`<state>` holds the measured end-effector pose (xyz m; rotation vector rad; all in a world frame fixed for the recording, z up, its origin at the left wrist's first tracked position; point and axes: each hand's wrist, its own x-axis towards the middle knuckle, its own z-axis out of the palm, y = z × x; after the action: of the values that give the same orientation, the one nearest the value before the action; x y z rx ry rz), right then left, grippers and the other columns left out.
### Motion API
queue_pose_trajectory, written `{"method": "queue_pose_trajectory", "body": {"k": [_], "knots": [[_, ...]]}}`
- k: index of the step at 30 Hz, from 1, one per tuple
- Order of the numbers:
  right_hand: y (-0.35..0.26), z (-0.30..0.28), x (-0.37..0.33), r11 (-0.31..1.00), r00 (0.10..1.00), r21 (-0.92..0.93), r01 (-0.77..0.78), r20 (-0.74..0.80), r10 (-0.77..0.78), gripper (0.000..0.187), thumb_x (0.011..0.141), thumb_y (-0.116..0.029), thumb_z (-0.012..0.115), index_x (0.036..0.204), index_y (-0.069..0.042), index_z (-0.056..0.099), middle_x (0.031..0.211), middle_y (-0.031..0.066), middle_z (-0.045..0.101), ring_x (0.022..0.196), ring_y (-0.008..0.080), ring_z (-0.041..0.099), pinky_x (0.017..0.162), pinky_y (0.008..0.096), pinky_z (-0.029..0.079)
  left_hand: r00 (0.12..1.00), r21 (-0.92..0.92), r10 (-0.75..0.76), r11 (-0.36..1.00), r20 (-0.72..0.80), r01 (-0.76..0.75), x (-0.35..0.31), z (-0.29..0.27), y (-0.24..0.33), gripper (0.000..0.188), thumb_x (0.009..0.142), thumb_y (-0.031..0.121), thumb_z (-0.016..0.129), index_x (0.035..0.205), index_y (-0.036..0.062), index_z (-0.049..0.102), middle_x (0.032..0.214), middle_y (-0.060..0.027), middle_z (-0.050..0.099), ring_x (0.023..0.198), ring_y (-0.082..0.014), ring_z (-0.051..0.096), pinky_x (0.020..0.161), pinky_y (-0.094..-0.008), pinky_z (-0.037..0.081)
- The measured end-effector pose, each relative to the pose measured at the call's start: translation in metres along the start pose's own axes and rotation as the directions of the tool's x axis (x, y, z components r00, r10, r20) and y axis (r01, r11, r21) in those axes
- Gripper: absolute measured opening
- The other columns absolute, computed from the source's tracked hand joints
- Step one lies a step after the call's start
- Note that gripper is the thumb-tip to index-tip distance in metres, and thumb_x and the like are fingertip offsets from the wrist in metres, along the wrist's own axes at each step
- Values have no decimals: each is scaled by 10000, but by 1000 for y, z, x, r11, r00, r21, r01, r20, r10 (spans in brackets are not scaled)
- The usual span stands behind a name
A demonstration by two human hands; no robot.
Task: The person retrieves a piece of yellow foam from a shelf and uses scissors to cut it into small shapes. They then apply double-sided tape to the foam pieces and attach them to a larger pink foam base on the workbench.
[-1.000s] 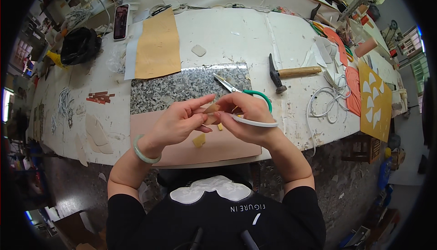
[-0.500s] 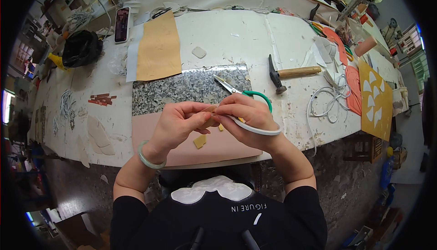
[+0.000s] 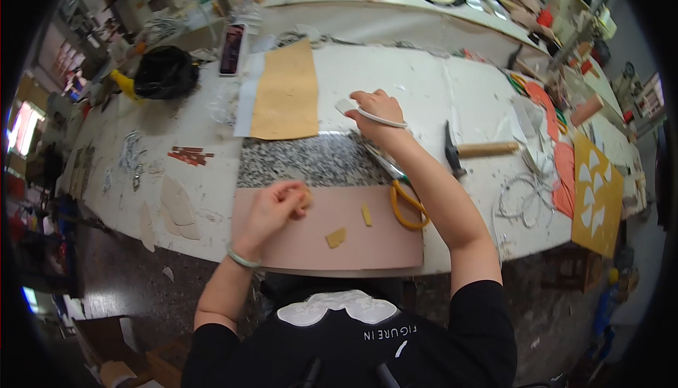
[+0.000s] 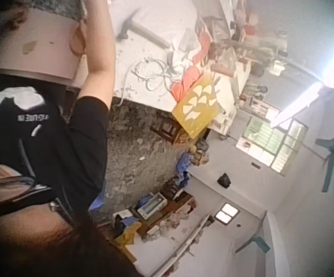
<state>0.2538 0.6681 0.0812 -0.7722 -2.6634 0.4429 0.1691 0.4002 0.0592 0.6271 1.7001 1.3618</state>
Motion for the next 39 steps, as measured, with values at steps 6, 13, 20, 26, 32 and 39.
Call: {"method": "queue_pose_trajectory", "body": {"k": [6,13,20,26,32,39], "knots": [[13,43,53,940,940,-113,-322,84,332,499,738,-271,713,1132,-65,486,1083,176,600,1007,303,578,836,443,448,864,777,502,557,-34,-293,-12,13,8,244,802,103,655,1030,18,645,848,-86,630,716,-142,614,616,-273,484],[-11,10,18,785,978,583,-208,127,165,499,740,-96,713,1169,-29,467,932,118,609,879,223,632,715,321,500,814,652,580,605,34,-458,-8,-5,-12,190,823,48,595,1000,-11,635,907,-114,625,797,-240,626,697,-305,492],[-54,-29,-92,644,879,717,-268,455,-141,484,748,-31,727,1168,-37,486,928,52,598,811,111,608,674,252,489,828,627,558,663,-48,-410,-17,-9,-9,200,861,70,569,1038,-4,628,989,-125,617,877,-257,601,713,-300,489],[-52,-2,-107,862,895,479,165,295,-335,572,724,-219,763,1209,-70,499,1011,108,612,833,209,561,746,329,474,779,767,626,517,-37,-379,-26,2,3,237,814,85,632,1046,44,649,1061,-87,583,1011,-248,481,846,-327,422],[-42,-11,-104,756,910,652,-69,351,-220,445,758,-128,717,1160,-50,542,980,92,600,811,221,580,747,327,481,789,662,599,535,140,-524,-15,28,10,273,780,109,679,1039,32,643,1022,-88,590,991,-264,459,862,-348,403],[-45,-35,-124,782,990,616,95,20,-136,324,823,-179,666,1117,-58,601,964,85,604,899,199,586,790,297,467,982,-48,110,993,156,-104,-10,40,16,353,884,87,596,1219,1,526,1040,-84,641,822,-173,648,634,-229,504]]}}
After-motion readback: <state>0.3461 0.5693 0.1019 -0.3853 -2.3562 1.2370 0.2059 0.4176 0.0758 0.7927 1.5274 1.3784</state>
